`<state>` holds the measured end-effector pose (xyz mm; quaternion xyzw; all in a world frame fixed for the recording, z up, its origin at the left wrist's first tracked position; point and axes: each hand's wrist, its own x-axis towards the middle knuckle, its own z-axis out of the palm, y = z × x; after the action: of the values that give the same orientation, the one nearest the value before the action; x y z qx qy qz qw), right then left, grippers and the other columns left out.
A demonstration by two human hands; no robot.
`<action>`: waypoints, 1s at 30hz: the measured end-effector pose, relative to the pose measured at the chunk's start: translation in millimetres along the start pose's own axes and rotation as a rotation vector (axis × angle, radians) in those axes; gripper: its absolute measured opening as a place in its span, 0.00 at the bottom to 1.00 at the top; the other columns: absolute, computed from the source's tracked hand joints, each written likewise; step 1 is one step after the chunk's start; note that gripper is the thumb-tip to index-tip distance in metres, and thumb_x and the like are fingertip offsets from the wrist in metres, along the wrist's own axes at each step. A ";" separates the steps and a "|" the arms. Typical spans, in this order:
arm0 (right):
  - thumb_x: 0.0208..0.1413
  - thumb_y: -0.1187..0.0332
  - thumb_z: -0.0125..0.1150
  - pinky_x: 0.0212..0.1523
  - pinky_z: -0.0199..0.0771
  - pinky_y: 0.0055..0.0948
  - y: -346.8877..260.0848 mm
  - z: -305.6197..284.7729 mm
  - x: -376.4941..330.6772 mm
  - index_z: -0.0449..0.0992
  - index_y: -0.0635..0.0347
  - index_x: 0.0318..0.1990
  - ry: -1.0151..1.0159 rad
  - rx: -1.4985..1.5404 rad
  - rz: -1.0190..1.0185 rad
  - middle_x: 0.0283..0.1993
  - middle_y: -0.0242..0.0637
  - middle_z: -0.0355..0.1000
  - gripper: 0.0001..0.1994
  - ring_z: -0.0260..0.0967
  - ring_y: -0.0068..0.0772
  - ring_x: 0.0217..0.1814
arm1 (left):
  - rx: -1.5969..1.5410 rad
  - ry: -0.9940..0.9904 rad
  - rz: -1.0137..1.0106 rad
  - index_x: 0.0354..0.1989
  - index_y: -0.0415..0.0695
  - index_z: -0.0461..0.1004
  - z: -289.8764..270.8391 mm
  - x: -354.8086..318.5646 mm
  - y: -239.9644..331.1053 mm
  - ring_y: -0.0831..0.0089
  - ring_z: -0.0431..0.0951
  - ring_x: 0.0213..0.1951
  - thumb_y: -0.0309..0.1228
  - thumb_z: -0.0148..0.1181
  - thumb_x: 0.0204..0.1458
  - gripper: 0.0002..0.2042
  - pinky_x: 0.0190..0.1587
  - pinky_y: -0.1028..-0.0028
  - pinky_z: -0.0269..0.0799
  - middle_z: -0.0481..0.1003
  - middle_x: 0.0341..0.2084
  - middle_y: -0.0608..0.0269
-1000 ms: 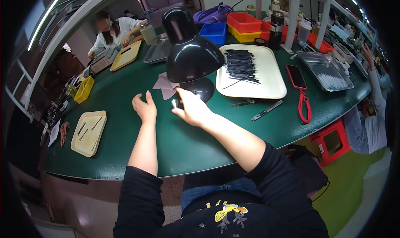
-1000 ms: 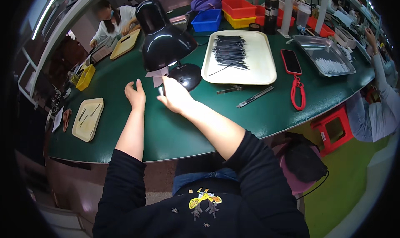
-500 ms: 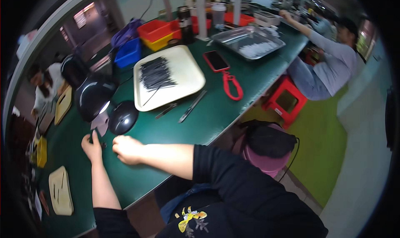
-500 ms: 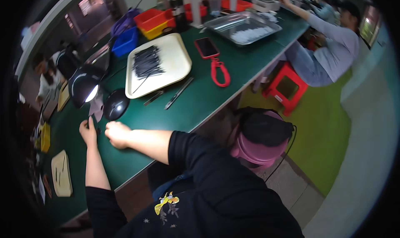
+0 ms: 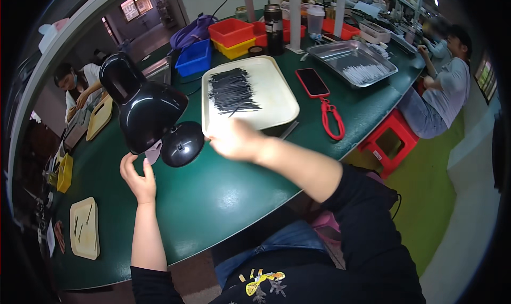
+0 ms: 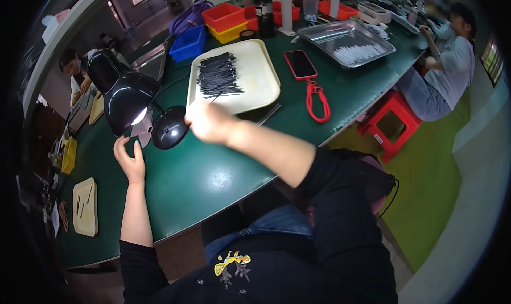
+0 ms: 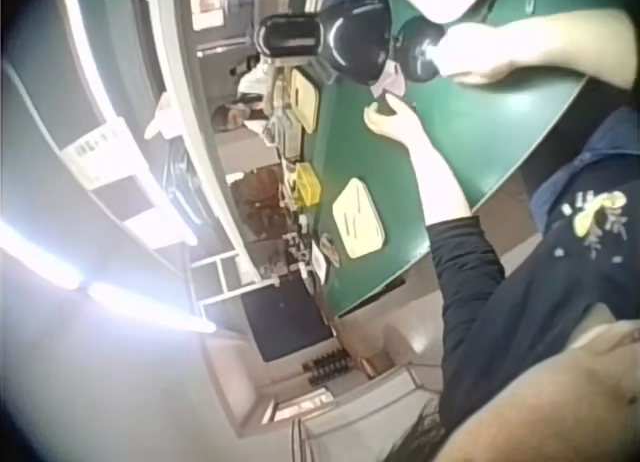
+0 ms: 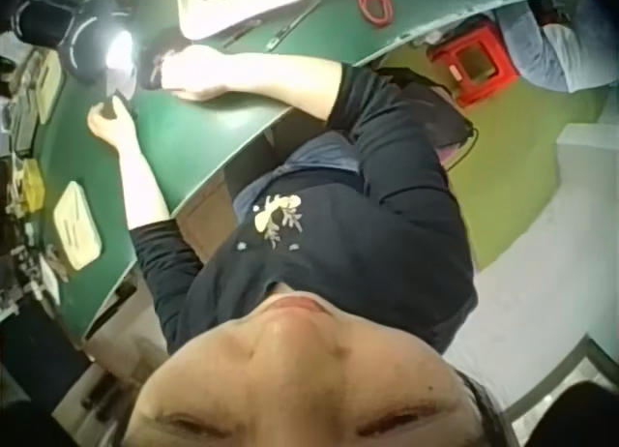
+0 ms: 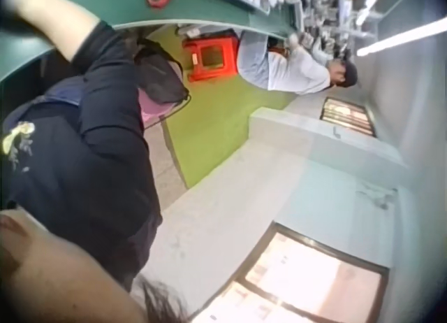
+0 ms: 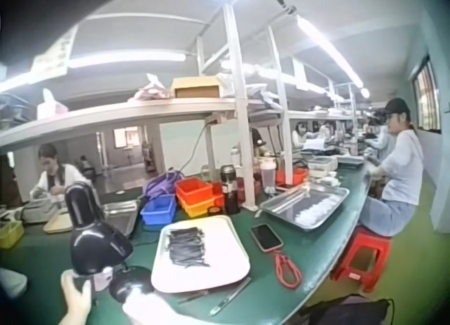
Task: The person aligns bundles of black fibers, trims them using nail clippers, wipes hands with a cloth, and rearranges the fibers on trays.
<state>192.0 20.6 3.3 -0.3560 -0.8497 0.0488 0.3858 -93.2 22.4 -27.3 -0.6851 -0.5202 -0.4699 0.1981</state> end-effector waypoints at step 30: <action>0.42 0.43 0.49 0.60 0.26 0.49 105.3 -32.3 19.2 0.36 0.58 0.60 -0.442 -0.431 0.328 0.63 0.52 0.26 0.44 0.19 0.51 0.65 | -1.316 -0.769 -0.982 0.46 0.33 0.52 73.4 24.2 142.8 0.67 0.74 0.24 0.32 0.44 0.49 0.19 0.26 0.78 0.73 0.69 0.29 0.49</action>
<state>265.4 104.8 0.1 -0.5419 -0.8350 0.0056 0.0954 67.7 36.7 -10.9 -0.4707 -0.4105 -0.4425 -0.6435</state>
